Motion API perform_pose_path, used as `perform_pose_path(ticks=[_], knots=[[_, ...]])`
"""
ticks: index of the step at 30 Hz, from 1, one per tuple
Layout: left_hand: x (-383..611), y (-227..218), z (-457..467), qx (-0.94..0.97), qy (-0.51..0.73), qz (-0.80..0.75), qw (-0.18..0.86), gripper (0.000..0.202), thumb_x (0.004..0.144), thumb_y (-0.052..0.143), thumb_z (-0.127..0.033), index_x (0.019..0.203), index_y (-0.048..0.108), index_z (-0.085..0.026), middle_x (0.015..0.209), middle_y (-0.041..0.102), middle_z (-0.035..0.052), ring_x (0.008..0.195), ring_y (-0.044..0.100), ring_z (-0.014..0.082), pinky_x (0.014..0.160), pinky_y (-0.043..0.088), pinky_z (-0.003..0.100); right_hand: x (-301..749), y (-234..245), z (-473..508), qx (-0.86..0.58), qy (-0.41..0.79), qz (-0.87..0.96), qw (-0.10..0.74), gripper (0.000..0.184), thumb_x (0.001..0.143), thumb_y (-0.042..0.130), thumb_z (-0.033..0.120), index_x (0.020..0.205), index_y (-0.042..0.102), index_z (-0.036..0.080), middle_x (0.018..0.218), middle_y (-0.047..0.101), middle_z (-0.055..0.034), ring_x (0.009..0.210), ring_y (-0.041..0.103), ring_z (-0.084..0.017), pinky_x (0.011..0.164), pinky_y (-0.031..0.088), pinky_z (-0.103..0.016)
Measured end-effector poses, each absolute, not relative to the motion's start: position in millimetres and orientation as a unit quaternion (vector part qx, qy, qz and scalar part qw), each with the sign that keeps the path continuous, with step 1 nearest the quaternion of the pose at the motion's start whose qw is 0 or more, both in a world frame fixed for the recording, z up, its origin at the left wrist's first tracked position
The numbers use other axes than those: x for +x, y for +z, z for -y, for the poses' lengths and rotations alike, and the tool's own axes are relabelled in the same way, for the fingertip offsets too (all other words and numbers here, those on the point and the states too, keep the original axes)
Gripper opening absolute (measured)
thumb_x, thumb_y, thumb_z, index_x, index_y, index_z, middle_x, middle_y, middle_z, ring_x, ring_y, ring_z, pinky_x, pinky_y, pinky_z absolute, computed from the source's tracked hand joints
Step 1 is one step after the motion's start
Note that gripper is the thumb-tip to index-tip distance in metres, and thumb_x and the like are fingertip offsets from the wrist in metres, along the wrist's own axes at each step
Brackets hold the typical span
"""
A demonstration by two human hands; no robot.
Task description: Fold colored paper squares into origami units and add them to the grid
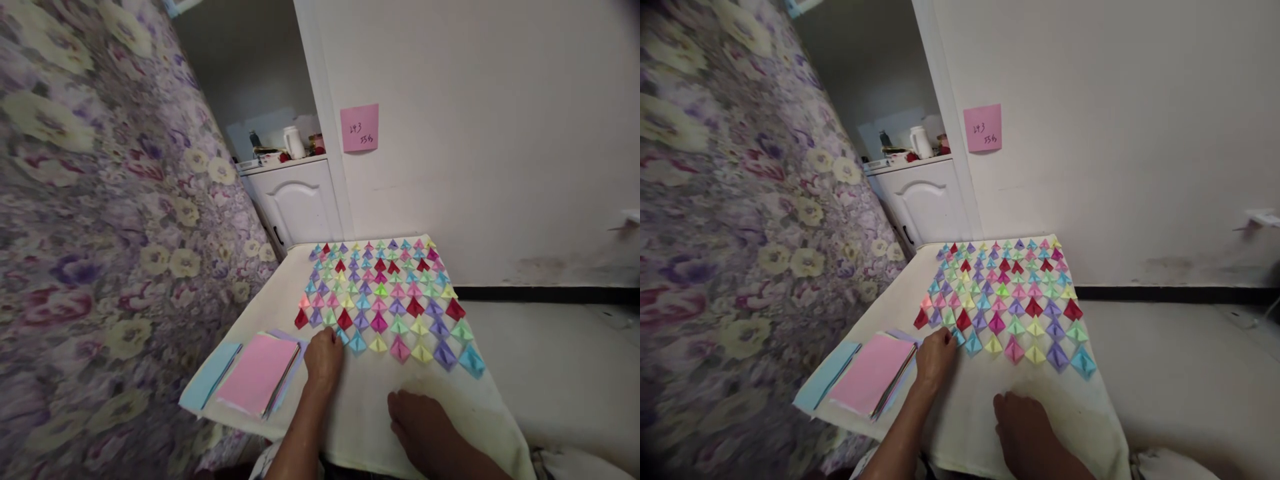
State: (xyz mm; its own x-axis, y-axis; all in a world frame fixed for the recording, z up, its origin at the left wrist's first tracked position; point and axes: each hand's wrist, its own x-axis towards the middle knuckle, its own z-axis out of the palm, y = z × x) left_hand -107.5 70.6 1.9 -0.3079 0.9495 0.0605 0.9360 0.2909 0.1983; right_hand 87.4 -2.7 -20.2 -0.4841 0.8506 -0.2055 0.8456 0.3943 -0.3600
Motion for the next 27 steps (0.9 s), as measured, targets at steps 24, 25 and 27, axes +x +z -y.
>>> perform_pose_path(ticks=[24,25,27], knots=[[-113,-3,-74,0.593,0.101,-0.798,0.04,0.016,0.078,0.045,-0.023,0.076,0.061,-0.02,0.08,0.069,0.0059,0.076,0.061,0.0203,0.055,0.032,0.026,83,-8,-1,-0.519,0.231,0.823,-0.011,0.018,0.075,0.052,0.012,0.089,0.062,0.018,0.097,0.067,-0.0098,0.088,0.064,-0.026,0.073,0.044,-0.032],[-115,-1,-73,0.593,0.106,-0.798,0.04,0.015,0.078,0.045,-0.023,0.075,0.06,-0.021,0.078,0.069,0.005,0.075,0.061,0.0196,0.054,0.031,0.026,83,-10,-2,-0.52,0.231,0.822,-0.01,0.018,0.075,0.052,0.012,0.088,0.062,0.018,0.095,0.067,-0.0092,0.087,0.064,-0.025,0.072,0.044,-0.031],[-122,5,-72,0.591,0.116,-0.798,0.039,0.015,0.078,0.046,-0.024,0.072,0.059,-0.021,0.075,0.068,0.0028,0.073,0.061,0.0181,0.053,0.03,0.025,82,-16,-1,-0.518,0.235,0.822,0.001,0.017,0.075,0.053,0.011,0.086,0.062,0.02,0.091,0.068,-0.0066,0.084,0.064,-0.022,0.069,0.043,-0.028]])
